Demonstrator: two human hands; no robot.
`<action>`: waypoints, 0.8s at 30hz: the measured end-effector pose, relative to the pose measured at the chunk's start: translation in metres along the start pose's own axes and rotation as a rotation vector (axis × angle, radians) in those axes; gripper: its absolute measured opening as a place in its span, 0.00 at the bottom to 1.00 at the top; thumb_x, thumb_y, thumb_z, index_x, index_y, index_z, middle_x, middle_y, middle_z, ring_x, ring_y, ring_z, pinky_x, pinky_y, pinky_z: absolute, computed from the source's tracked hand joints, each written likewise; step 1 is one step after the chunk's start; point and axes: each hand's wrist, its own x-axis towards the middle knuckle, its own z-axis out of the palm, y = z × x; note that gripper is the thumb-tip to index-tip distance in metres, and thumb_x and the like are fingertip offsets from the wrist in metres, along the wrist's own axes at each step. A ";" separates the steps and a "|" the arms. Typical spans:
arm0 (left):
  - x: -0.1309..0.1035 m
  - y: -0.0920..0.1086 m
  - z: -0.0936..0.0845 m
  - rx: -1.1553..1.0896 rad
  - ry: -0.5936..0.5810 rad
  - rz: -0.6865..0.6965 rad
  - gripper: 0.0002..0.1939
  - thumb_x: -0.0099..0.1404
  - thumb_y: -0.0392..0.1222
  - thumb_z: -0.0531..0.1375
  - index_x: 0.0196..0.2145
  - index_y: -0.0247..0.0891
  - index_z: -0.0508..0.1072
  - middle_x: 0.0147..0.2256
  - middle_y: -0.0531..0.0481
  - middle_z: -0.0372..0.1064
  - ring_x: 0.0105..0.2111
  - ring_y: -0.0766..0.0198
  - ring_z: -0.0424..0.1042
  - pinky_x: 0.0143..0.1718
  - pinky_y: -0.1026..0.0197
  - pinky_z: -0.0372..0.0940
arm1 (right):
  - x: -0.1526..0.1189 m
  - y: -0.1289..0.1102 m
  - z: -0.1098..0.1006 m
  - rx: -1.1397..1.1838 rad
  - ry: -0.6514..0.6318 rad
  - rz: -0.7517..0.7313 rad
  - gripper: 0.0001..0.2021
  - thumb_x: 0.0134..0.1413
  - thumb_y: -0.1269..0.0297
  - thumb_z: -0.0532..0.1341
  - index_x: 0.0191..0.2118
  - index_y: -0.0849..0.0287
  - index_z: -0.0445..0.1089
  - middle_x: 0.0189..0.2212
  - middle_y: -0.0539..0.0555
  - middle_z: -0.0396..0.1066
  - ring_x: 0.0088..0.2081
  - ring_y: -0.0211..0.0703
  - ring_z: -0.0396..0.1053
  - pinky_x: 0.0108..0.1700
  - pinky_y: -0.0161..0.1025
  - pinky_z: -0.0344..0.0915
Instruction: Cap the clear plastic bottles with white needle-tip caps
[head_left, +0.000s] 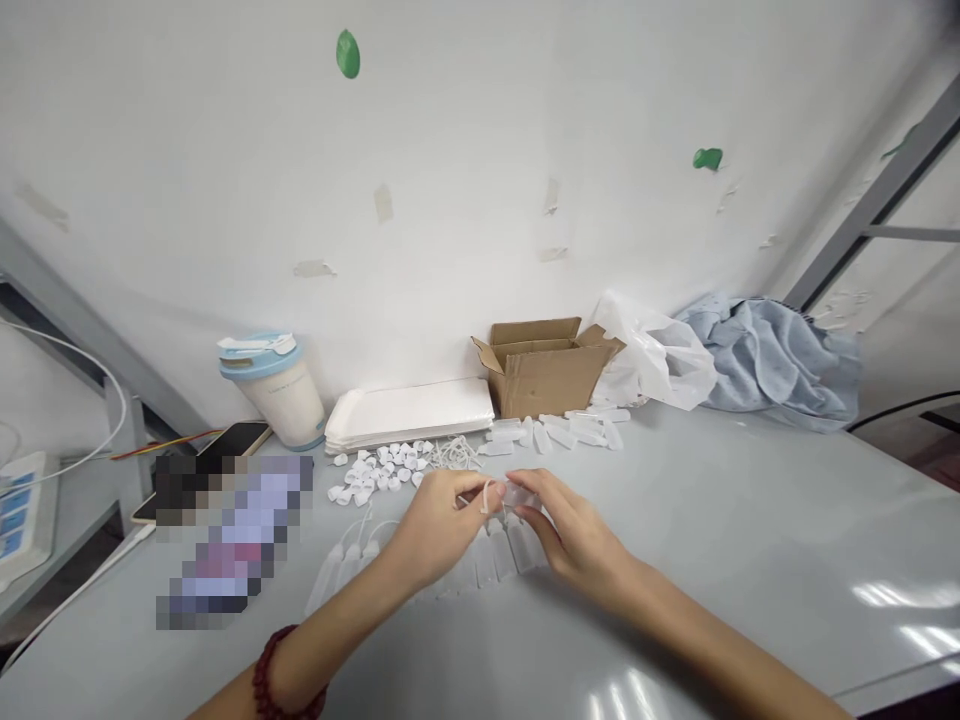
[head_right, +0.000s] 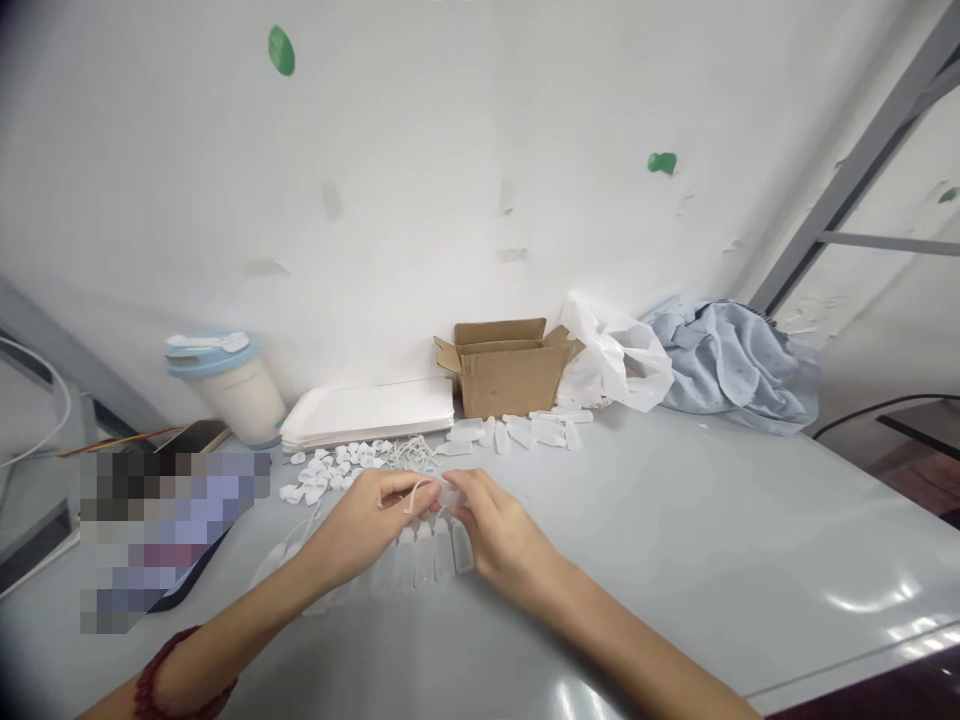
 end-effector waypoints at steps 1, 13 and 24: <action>0.002 -0.001 0.004 -0.009 0.003 -0.017 0.19 0.63 0.49 0.51 0.20 0.37 0.70 0.19 0.55 0.62 0.22 0.65 0.61 0.23 0.64 0.54 | 0.000 0.003 -0.001 -0.021 0.001 -0.018 0.19 0.60 0.76 0.48 0.56 0.56 0.53 0.39 0.58 0.67 0.37 0.43 0.69 0.35 0.40 0.70; 0.011 -0.010 0.014 0.000 -0.019 -0.077 0.21 0.64 0.51 0.50 0.21 0.37 0.72 0.20 0.52 0.67 0.23 0.63 0.67 0.26 0.63 0.61 | 0.011 0.003 -0.022 0.311 -0.058 0.302 0.13 0.59 0.65 0.55 0.48 0.58 0.68 0.36 0.56 0.71 0.36 0.43 0.71 0.35 0.40 0.70; 0.007 -0.013 0.031 0.362 0.313 0.508 0.14 0.65 0.38 0.54 0.48 0.36 0.66 0.46 0.41 0.66 0.48 0.55 0.66 0.48 0.52 0.63 | 0.016 0.008 -0.042 0.992 -0.021 0.713 0.13 0.53 0.60 0.62 0.44 0.59 0.71 0.34 0.55 0.73 0.36 0.43 0.72 0.35 0.39 0.71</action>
